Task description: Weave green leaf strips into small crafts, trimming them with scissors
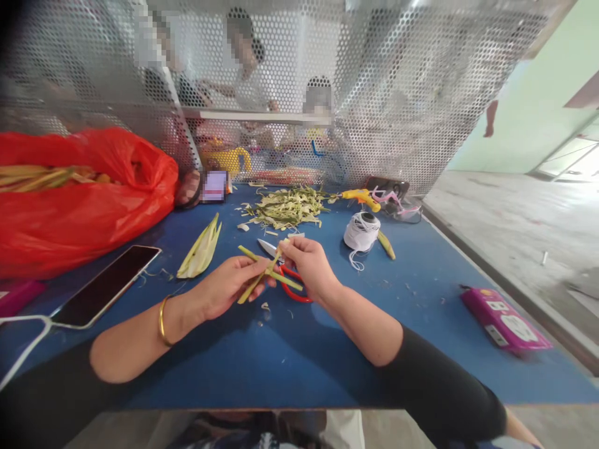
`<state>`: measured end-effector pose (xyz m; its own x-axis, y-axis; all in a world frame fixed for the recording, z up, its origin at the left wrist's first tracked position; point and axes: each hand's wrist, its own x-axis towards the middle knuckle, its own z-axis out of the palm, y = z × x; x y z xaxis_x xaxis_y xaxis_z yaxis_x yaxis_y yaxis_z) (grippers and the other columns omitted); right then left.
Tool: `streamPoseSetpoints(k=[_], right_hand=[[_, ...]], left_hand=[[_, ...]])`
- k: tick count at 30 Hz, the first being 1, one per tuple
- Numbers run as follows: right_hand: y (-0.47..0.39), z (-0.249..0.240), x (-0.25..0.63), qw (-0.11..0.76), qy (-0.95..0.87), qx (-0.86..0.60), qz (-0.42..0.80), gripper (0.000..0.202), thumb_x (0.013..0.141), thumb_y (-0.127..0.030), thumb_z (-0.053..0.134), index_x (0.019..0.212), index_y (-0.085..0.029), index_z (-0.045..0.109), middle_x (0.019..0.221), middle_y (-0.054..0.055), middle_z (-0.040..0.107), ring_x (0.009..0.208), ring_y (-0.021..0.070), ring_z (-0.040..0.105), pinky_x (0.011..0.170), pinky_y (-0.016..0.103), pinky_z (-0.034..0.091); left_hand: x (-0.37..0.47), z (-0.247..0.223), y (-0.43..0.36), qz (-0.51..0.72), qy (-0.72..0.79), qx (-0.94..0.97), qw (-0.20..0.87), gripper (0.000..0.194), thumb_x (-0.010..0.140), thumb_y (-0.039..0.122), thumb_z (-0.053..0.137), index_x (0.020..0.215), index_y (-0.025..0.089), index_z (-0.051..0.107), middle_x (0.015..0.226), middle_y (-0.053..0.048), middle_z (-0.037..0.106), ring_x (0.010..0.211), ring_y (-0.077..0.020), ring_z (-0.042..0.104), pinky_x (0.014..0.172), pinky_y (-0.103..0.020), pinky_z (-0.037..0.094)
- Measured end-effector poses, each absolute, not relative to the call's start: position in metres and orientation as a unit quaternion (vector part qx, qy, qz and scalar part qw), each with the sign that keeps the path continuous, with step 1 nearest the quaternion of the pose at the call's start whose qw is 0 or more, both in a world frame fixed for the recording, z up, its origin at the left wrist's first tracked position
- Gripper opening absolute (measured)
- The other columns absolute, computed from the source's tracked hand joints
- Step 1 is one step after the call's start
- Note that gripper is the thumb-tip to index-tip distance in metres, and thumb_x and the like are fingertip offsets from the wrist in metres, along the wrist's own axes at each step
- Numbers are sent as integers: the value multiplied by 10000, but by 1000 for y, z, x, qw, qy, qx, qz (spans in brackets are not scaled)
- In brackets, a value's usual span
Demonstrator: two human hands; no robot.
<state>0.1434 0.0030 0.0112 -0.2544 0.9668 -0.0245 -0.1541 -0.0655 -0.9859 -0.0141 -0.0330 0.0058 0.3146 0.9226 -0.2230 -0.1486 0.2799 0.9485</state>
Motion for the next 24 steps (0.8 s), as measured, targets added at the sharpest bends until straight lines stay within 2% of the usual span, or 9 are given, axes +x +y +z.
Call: streamPoseSetpoints(k=[3,6,9,12,17,21,24], right_hand=[[10,17,149,461,-506,-427,591,386,647,-519,748,744,-161,645,655,-10,590,577,91,529,552,232,399],[14,20,152,442,-514,-464,571,424,695,-572,697,782,-161,637,711,16,632,637,120,593,586,245,434],[13,18,152,393,-586,-463,536,439,709,-599,659,735,-162,631,662,11,627,613,122,569,587,253,433],[9,11,151,347,-666,-459,476,384,699,-555,673,694,-175,621,604,-9,603,562,117,522,562,258,410],[3,4,149,325,-724,-436,425,299,729,-477,648,675,-188,592,578,-16,587,544,121,515,553,259,408],[3,6,151,341,-759,-429,351,169,772,-349,598,711,-191,601,581,-25,574,541,111,484,528,238,368],[7,10,154,368,-757,-439,313,152,785,-308,563,694,-191,595,561,-31,549,530,110,455,526,238,351]], left_hand=[[-17,8,-30,410,421,416,694,376,695,485,734,798,123,733,706,-69,690,562,-109,577,526,-219,441],[-20,9,-27,439,432,389,685,252,643,332,804,804,148,745,722,-49,701,593,-107,595,570,-219,463],[-20,8,-25,465,440,373,672,188,644,250,805,794,153,745,687,-30,691,569,-99,585,567,-223,467],[-19,7,-25,484,454,371,649,148,658,198,786,782,134,738,663,-27,681,540,-94,581,545,-221,462],[-16,3,-24,503,485,345,627,81,649,136,773,706,121,716,597,-18,662,481,-88,568,513,-219,457],[-17,5,-23,489,479,355,637,127,663,194,790,753,128,728,656,-32,700,551,-108,628,594,-227,501],[-21,10,-21,471,463,354,662,292,728,403,746,853,139,731,720,-63,730,595,-132,656,623,-246,520]])
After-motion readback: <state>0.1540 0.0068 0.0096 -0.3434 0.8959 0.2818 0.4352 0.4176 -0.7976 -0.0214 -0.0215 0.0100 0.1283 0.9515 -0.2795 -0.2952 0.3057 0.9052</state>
